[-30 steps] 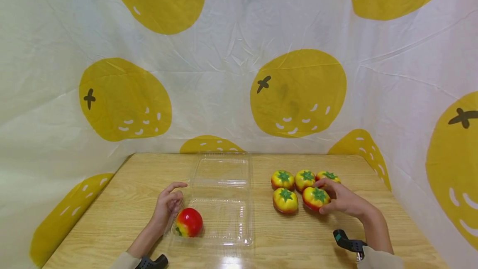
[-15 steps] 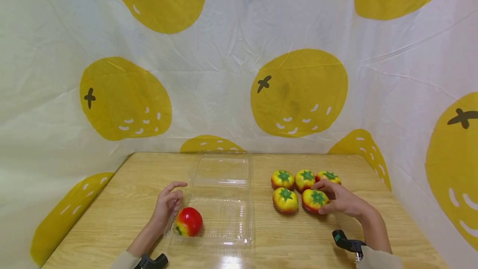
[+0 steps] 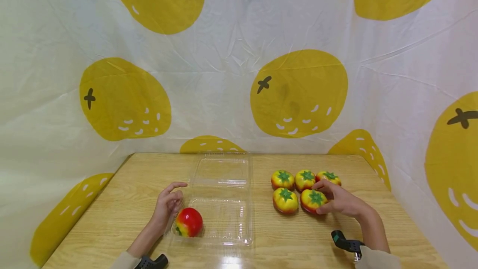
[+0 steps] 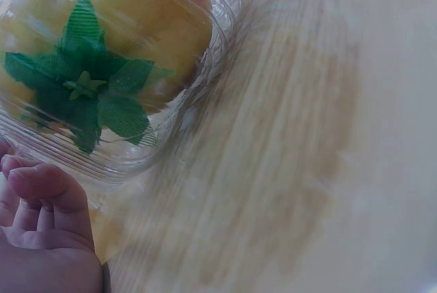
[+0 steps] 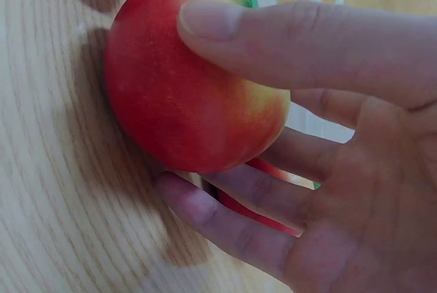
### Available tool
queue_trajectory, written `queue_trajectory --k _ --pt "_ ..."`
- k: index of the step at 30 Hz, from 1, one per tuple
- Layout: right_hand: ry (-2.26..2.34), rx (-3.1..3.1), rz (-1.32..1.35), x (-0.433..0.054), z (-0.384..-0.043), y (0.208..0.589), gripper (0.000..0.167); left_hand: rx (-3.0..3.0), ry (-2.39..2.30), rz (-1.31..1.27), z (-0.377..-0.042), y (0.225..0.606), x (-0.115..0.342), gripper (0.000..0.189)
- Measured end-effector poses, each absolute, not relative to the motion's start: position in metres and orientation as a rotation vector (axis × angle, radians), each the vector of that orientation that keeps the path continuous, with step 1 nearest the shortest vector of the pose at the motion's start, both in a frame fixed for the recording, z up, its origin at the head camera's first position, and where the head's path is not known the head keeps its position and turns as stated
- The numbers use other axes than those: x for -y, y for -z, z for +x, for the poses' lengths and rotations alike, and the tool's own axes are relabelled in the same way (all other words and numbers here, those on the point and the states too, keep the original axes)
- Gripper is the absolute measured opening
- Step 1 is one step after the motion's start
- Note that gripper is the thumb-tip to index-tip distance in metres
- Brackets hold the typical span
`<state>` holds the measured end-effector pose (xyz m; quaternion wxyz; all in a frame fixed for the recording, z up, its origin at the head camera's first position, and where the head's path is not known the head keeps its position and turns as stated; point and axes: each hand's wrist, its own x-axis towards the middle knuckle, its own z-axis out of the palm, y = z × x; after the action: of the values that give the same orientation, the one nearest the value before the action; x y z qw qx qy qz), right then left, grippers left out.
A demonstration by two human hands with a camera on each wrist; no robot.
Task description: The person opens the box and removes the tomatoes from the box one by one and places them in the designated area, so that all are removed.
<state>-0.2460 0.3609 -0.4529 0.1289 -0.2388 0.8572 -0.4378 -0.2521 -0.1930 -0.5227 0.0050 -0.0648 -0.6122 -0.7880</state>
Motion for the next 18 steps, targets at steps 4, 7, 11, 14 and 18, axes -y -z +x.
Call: queue_trajectory --k 4,7,11,14,18 --pt "1.282 -2.503 -0.658 -0.361 -0.2459 0.4539 0.055 1.924 2.464 -0.201 -0.2523 0.523 0.1931 0.03" --pt "1.279 -2.5 -0.626 -0.3612 -0.2458 0.454 0.055 1.929 2.462 -0.204 -0.2524 0.523 0.1931 0.03" --pt "1.287 -2.486 -0.635 -0.3615 -0.2459 0.4537 0.054 1.927 2.463 -0.202 -0.2524 0.5231 0.193 0.029" --pt "1.297 -2.474 -0.649 -0.3617 -0.2457 0.4527 0.053 1.922 2.465 -0.195 -0.2522 0.5229 0.1928 0.029" --pt "1.279 -2.479 -0.622 -0.3619 -0.2454 0.451 0.053 1.912 2.467 -0.192 -0.2517 0.5225 0.1923 0.029"
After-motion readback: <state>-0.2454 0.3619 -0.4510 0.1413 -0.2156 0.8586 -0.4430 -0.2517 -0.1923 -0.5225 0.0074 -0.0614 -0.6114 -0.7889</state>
